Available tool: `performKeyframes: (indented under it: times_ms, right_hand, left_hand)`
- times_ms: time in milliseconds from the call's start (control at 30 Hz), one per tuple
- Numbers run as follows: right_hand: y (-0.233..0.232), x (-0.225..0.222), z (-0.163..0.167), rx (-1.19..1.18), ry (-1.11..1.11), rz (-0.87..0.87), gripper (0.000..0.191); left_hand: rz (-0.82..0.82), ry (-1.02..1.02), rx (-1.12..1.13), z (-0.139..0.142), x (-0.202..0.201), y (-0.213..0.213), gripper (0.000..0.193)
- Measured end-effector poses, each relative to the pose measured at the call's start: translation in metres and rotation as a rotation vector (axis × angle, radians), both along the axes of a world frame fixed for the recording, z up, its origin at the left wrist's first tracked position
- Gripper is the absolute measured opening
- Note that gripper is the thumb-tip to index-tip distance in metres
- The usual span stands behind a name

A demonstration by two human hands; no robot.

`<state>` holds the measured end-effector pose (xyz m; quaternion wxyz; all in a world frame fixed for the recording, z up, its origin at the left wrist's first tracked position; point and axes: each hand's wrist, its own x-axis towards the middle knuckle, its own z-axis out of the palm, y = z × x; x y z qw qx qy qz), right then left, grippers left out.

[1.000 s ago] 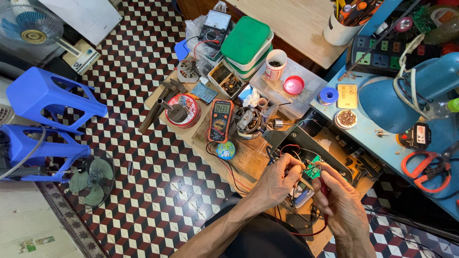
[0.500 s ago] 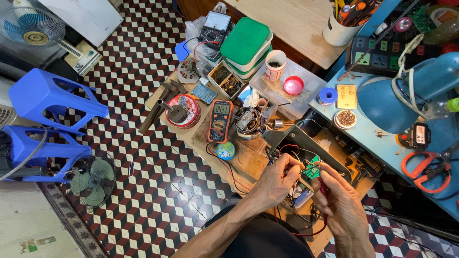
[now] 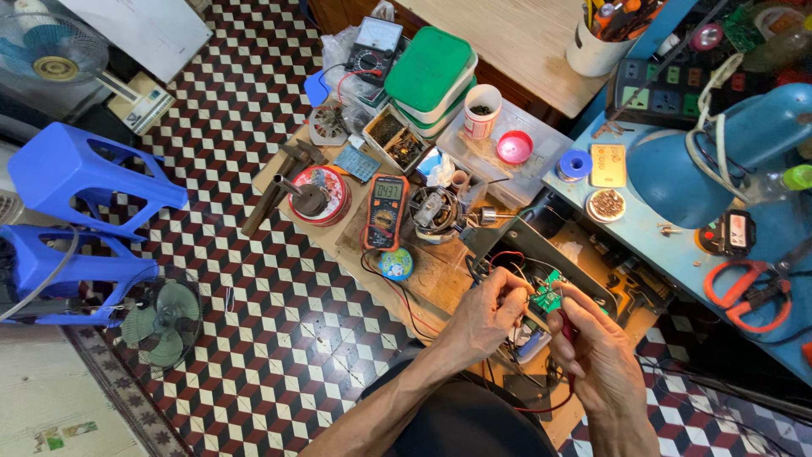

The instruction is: The person uses a multimeter to measure voltage on a circuit board and wires, then uses a heat gun to apply heat to the board. The person repeatedly connects and disconnects multimeter probes to different points on the board and wires.

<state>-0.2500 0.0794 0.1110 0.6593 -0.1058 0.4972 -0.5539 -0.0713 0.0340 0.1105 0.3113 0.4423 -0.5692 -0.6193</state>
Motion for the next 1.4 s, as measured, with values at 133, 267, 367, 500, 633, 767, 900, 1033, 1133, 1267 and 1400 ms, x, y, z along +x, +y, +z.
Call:
performKeyframes:
  times_ms: [133,267,367,500,633,767,900,1033,1133,1267,1400]
  right_hand:
    - [0.010,-0.004,0.007,-0.032,-0.016,-0.007,0.031]
    - [0.015,-0.006,0.006,-0.010,-0.020,-0.044,0.032]
    - [0.021,-0.012,0.003,-0.070,-0.081,-0.082,0.030]
    - [0.034,-0.029,-0.003,-0.100,-0.083,-0.172,0.030]
    - [0.048,-0.046,-0.010,-0.112,-0.092,-0.236,0.030]
    - [0.061,-0.049,-0.010,-0.034,-0.004,-0.317,0.033]
    - [0.076,-0.040,-0.002,-0.021,0.267,-0.393,0.034]
    - [0.083,-0.020,0.002,-0.005,0.425,-0.327,0.033]
    - [0.085,0.005,0.004,-0.011,0.549,-0.155,0.030]
    - [0.080,0.041,0.004,-0.032,0.521,0.010,0.027]
    - [0.078,0.050,0.005,-0.056,0.649,0.148,0.026]
  left_hand:
    - [0.049,0.113,0.065,-0.010,-0.005,0.007,0.021]
    - [0.040,0.188,0.119,-0.024,-0.009,0.008,0.020]
    - [0.048,0.227,0.111,-0.030,-0.011,0.007,0.021]
    - [0.083,0.260,0.212,-0.027,-0.012,0.009,0.025]
    - [0.068,0.317,0.277,-0.023,-0.013,0.009,0.025]
    - [0.068,0.341,0.306,-0.020,-0.013,0.014,0.024]
    - [0.108,0.357,0.376,-0.018,-0.012,0.019,0.023]
    - [0.124,0.337,0.359,-0.015,-0.010,0.023,0.023]
    - [0.152,0.359,0.358,-0.011,-0.007,0.027,0.023]
    - [0.155,0.394,0.329,-0.006,0.002,0.035,0.023]
    - [0.175,0.398,0.330,-0.002,0.016,0.036,0.023]
